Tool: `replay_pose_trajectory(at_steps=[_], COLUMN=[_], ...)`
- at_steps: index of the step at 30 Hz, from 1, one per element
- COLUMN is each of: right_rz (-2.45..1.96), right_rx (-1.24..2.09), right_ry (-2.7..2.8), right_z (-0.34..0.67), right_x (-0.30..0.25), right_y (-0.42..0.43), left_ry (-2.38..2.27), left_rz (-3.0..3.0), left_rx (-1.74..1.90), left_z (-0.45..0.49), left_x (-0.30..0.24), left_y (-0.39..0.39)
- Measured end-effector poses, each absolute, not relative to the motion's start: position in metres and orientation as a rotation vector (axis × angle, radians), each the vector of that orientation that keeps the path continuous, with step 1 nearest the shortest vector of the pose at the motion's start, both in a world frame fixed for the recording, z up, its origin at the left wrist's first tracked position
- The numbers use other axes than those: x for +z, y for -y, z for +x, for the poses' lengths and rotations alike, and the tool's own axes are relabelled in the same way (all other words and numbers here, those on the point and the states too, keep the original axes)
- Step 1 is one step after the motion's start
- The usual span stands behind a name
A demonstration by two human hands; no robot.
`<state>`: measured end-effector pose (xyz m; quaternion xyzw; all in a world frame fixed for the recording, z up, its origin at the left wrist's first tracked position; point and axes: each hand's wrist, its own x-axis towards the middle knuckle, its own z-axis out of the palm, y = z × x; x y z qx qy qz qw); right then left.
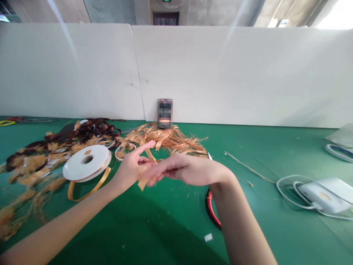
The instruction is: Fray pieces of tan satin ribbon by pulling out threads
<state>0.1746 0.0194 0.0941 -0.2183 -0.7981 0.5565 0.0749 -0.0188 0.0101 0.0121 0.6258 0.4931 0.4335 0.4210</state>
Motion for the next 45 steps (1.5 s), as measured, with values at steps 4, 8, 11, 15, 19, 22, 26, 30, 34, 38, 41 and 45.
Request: replay_pose_trajectory(at_steps=[4,8,11,15,19,22,26,30,34,38,41,45], right_rz=[-1.138,-1.233,-0.707,-1.010,-1.367,-0.904,-0.715,-1.087,-1.090,-0.576,-0.364,-0.574], right_rx=[1.122,1.374,1.808,1.230,1.129,1.723,1.516,1.039,1.309,1.842,1.815,1.371], right_ry=[2.203,2.377,2.372,2.221,2.320,2.319,2.017,2.258,2.722,2.585,2.386,2.172], right_z=[0.177,0.178,0.173,0.169,0.170,0.167,0.163,0.165,0.165,0.166,0.168,0.169], right_x=[0.079,0.076,0.086,0.084,0.075,0.083,0.089,0.075,0.075,0.092,0.096,0.083], right_y=[-0.025,-0.026,-0.021,-0.016,-0.016,-0.017,-0.019,-0.023,-0.020,-0.016,-0.016,-0.019], left_ry=[-1.243,-1.256,-1.250,-1.228,-1.243,-1.264,-1.268,-1.233,-1.238,-1.252,-1.211,-1.199], left_rz=[1.556,1.599,1.647,1.650,1.603,1.613,1.601,1.542,1.539,1.521,1.507,1.518], left_rx=[1.097,1.157,1.132,1.085,1.147,1.165,1.095,1.124,1.204,1.211,1.207,1.180], left_z=[-0.020,-0.023,-0.023,-0.023,-0.026,-0.027,-0.027,-0.027,-0.029,-0.030,-0.029,-0.027], left_x=[0.013,0.015,0.016,0.012,0.009,0.010,0.010,0.008,0.010,0.010,0.008,0.006], left_y=[-0.008,-0.010,-0.011,-0.011,-0.013,-0.016,-0.015,-0.013,-0.015,-0.017,-0.016,-0.014])
